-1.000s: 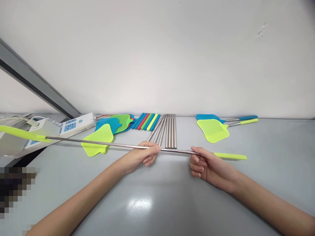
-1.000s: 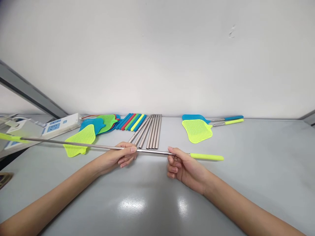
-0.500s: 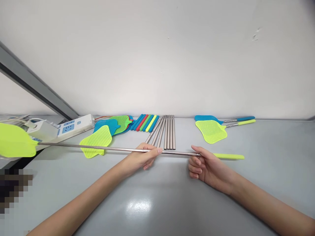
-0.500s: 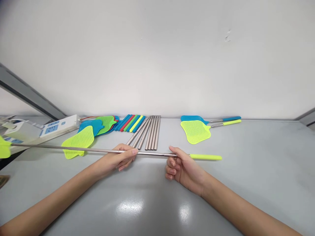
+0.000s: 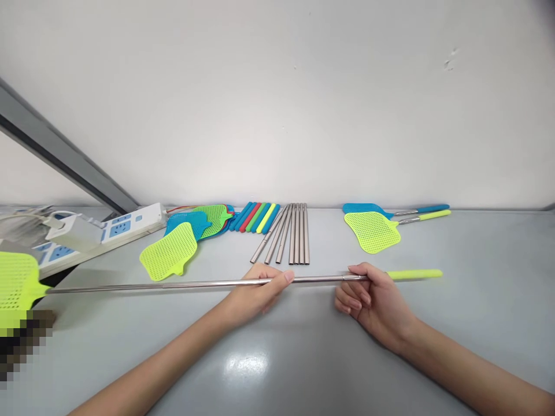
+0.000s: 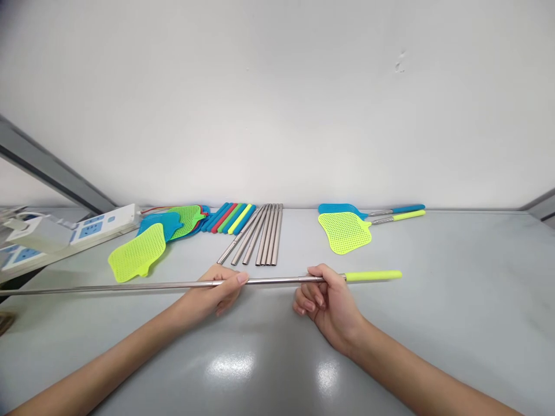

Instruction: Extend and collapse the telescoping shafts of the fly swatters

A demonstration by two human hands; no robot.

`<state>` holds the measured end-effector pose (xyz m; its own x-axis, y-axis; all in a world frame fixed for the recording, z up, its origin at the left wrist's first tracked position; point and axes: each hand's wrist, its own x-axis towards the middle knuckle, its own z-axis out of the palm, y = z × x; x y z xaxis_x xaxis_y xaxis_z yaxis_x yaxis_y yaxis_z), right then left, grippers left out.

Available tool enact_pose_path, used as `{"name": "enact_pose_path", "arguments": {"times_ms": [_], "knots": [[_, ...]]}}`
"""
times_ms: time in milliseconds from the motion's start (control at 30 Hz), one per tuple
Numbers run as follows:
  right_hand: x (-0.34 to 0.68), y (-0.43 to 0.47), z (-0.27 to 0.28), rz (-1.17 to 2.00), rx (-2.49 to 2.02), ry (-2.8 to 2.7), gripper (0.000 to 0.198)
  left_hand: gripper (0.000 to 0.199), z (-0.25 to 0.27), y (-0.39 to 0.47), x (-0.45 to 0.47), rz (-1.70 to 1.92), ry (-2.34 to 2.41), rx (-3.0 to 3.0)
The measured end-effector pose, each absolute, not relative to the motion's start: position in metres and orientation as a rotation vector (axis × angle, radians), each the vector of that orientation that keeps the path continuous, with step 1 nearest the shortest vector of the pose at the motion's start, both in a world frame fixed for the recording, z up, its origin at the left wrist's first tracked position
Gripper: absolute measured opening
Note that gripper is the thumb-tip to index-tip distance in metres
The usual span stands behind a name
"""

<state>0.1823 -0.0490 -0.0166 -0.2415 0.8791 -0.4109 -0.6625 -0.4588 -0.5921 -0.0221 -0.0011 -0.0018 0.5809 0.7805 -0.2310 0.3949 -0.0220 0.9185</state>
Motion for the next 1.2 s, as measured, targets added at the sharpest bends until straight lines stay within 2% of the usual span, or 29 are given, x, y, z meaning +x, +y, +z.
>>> {"name": "enact_pose_path", "arguments": {"times_ms": [667,1200], "knots": [[0.182,-0.048,-0.017,1.928,-0.959,-0.537,0.044,0.044,-0.009,-0.001,-0.017,0.663,1.027,1.336],[0.173,-0.045,-0.014,2.027,-0.918,-0.479,0.040,0.047,-0.007,-0.003,-0.020,0.626,1.006,1.598]]}}
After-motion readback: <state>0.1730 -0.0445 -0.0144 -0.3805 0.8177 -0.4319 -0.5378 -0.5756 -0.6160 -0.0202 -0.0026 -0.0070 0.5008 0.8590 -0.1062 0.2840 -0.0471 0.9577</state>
